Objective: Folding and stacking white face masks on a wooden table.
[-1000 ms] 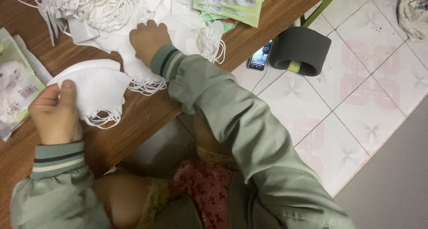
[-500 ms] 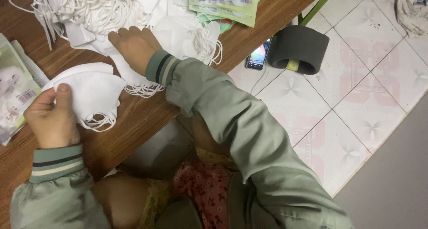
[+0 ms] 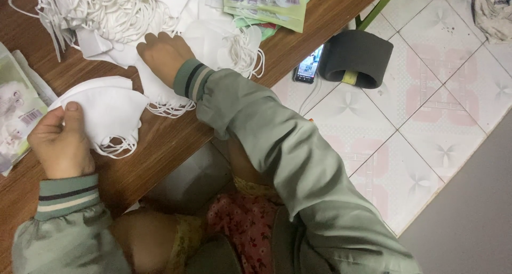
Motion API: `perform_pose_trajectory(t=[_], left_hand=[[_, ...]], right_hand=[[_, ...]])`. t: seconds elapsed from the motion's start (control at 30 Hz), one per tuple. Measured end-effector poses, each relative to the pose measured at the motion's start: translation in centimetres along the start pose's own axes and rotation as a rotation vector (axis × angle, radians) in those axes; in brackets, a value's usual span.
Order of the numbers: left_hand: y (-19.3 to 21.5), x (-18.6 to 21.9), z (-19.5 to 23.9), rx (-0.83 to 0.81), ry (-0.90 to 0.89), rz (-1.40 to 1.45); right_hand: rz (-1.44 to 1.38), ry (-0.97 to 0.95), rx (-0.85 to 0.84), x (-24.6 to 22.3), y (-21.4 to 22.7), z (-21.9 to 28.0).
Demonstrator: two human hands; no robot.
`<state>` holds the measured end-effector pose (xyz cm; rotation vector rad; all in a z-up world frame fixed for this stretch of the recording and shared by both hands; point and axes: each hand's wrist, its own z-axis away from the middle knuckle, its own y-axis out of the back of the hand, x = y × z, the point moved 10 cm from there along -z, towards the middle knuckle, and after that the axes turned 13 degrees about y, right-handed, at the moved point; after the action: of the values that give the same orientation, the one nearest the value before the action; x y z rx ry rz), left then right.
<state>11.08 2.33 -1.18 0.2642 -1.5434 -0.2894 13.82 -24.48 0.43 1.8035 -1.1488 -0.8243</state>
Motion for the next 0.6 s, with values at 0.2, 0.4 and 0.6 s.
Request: perform_pose_trajectory(t=[0.2,0.4,0.6], left_hand=[[-0.18,0.30,0.14,-0.013,0.038,0.010],[0.01,0.02,0.08,0.006,0.031,-0.032],[-0.11,0.73,0.29,0.004,0.016,-0.027]], right_hand=[[0.003,-0.033,0.010,0.67,-0.05,0.22],[0.012,-0.052,0.026,0.68,0.06,0.21],[0.037,-0.049,0.084,0.68,0.67,0.21]])
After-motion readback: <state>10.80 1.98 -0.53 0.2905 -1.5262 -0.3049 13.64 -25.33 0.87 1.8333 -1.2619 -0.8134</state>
